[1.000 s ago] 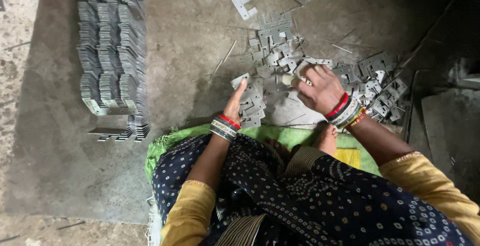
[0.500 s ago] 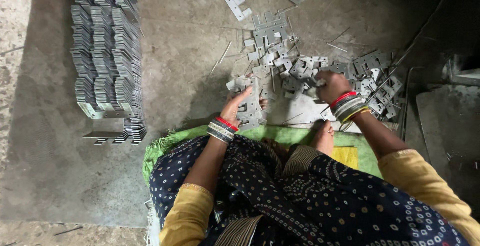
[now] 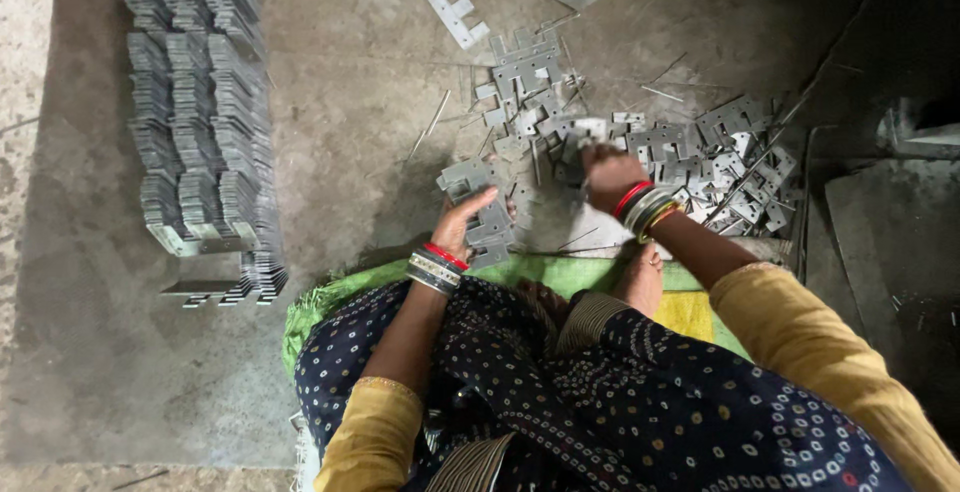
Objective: The person assembles metal E-shaped components by sliding them onto thin metal rods to create a stacked core, then gathers scattered metal pieces from the floor.
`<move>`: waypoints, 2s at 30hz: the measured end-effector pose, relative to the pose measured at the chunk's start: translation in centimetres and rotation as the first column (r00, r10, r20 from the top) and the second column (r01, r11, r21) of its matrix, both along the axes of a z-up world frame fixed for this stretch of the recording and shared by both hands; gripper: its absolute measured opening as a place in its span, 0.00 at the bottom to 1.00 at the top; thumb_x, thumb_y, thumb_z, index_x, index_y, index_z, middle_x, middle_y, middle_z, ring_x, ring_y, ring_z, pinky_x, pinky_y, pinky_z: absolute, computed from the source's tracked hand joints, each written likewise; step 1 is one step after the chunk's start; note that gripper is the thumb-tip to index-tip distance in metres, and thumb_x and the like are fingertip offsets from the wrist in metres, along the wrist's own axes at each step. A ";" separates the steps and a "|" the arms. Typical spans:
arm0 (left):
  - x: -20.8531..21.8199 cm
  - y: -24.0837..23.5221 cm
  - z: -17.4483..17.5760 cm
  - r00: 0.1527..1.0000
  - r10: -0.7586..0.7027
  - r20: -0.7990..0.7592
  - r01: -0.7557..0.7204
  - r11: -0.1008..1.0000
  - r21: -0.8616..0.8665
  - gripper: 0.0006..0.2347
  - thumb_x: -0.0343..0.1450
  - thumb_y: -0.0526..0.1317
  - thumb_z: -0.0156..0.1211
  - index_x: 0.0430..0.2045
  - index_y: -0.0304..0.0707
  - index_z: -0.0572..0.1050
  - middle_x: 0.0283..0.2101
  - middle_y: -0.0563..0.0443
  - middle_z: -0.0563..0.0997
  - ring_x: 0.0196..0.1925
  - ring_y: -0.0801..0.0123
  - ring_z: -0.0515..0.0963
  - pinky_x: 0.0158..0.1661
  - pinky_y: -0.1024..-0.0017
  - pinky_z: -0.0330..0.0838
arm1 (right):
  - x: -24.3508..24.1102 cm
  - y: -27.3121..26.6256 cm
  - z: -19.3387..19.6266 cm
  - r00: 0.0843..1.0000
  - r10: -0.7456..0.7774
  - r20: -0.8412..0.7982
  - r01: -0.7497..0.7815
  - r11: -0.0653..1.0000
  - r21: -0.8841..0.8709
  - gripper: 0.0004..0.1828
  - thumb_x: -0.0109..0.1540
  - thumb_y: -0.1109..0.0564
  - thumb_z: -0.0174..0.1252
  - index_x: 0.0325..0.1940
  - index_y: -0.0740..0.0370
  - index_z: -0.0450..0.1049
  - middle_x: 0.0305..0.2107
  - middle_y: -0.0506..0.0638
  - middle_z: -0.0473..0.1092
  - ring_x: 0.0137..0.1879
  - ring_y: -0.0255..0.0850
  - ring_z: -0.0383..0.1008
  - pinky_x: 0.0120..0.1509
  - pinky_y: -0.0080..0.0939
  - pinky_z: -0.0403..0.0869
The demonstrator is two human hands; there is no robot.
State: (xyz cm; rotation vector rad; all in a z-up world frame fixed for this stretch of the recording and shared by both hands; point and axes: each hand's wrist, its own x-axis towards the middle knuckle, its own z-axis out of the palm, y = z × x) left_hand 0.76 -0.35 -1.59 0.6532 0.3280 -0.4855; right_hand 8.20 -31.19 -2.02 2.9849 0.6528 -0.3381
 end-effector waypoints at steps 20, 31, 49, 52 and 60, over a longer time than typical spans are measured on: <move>0.0 -0.2 -3.1 0.995 0.099 0.002 -0.097 0.972 0.214 0.20 0.68 0.45 0.68 0.53 0.37 0.77 0.49 0.54 0.83 0.50 0.70 0.81 0.49 0.69 0.77 | 4.1 -7.5 7.8 0.911 -0.365 -0.192 0.320 0.919 -0.229 0.24 0.65 0.59 0.56 0.65 0.46 0.77 0.63 0.55 0.71 0.58 0.59 0.77 0.64 0.59 0.77; -0.8 0.3 -2.9 0.950 0.074 -0.303 -0.111 0.988 -0.106 0.21 0.66 0.52 0.63 0.50 0.45 0.76 0.46 0.50 0.82 0.45 0.63 0.83 0.45 0.60 0.79 | 5.9 -3.7 7.6 0.801 -0.469 -0.372 0.575 0.776 0.259 0.32 0.62 0.51 0.65 0.66 0.67 0.67 0.48 0.70 0.74 0.52 0.64 0.78 0.53 0.60 0.78; 0.0 0.4 -4.4 0.969 0.167 -0.180 -0.165 0.986 0.030 0.19 0.69 0.47 0.67 0.52 0.41 0.76 0.48 0.53 0.81 0.49 0.68 0.81 0.51 0.64 0.76 | 2.9 -2.8 6.5 0.786 -0.500 -0.363 0.613 0.702 0.362 0.35 0.57 0.48 0.73 0.62 0.66 0.68 0.42 0.65 0.76 0.47 0.56 0.80 0.49 0.54 0.80; -0.2 0.7 -4.0 0.994 0.029 -0.107 -0.022 0.998 0.058 0.19 0.67 0.42 0.69 0.51 0.33 0.79 0.50 0.51 0.83 0.51 0.69 0.82 0.53 0.67 0.75 | 0.8 -4.6 0.6 0.752 -0.637 -0.167 0.658 0.740 0.139 0.38 0.56 0.51 0.74 0.64 0.67 0.66 0.40 0.67 0.77 0.46 0.60 0.79 0.50 0.55 0.78; -0.1 0.5 -1.6 0.988 0.104 -0.113 -0.104 0.995 0.004 0.19 0.67 0.42 0.70 0.52 0.38 0.78 0.45 0.54 0.82 0.44 0.68 0.81 0.45 0.65 0.77 | 0.6 -10.3 -5.4 0.495 -0.684 -0.536 0.852 0.262 0.453 0.39 0.52 0.61 0.69 0.66 0.69 0.64 0.43 0.62 0.76 0.44 0.50 0.80 0.46 0.50 0.81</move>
